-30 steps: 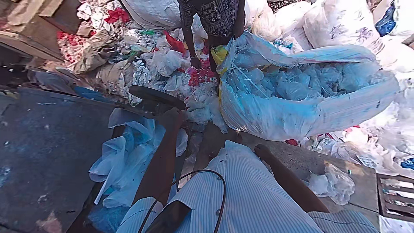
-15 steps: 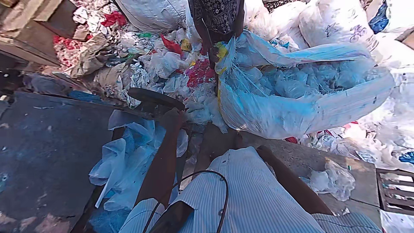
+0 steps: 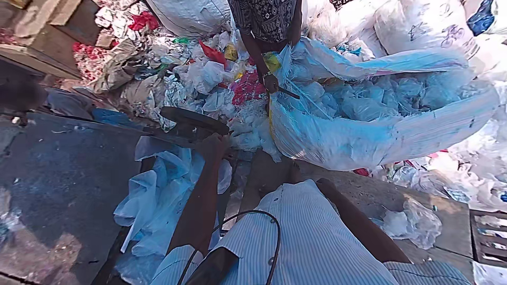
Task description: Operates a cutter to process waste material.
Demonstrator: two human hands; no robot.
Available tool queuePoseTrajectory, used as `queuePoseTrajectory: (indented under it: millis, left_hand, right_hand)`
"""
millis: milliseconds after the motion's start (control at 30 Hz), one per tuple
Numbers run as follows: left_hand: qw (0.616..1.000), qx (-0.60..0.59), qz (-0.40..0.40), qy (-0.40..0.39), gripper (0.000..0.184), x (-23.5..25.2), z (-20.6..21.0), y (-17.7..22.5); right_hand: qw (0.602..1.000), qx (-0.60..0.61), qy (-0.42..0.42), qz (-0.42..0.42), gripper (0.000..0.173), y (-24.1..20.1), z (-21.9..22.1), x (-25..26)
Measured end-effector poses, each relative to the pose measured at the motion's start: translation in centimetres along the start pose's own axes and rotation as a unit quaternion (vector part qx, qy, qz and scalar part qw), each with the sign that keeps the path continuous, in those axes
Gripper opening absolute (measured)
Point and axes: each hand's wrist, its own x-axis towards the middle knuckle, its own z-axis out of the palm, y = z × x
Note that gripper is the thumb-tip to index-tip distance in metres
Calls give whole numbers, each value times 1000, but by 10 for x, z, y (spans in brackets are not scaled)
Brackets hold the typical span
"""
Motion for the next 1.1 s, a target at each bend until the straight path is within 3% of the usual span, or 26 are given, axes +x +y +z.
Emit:
queuePoseTrajectory:
  millis: [967, 1033, 1100]
  left_hand:
    - [998, 32, -37, -29, 42, 9, 1, 7]
    - [998, 35, -35, -28, 41, 7, -1, 9]
    - [999, 30, -35, -25, 41, 5, -3, 10]
  right_hand:
    - [998, -20, -17, -57, 42, 3, -52, 50]
    - [995, -35, -11, -89, 42, -7, -67, 24]
    - [994, -89, -20, -56, 42, -45, -95, -52]
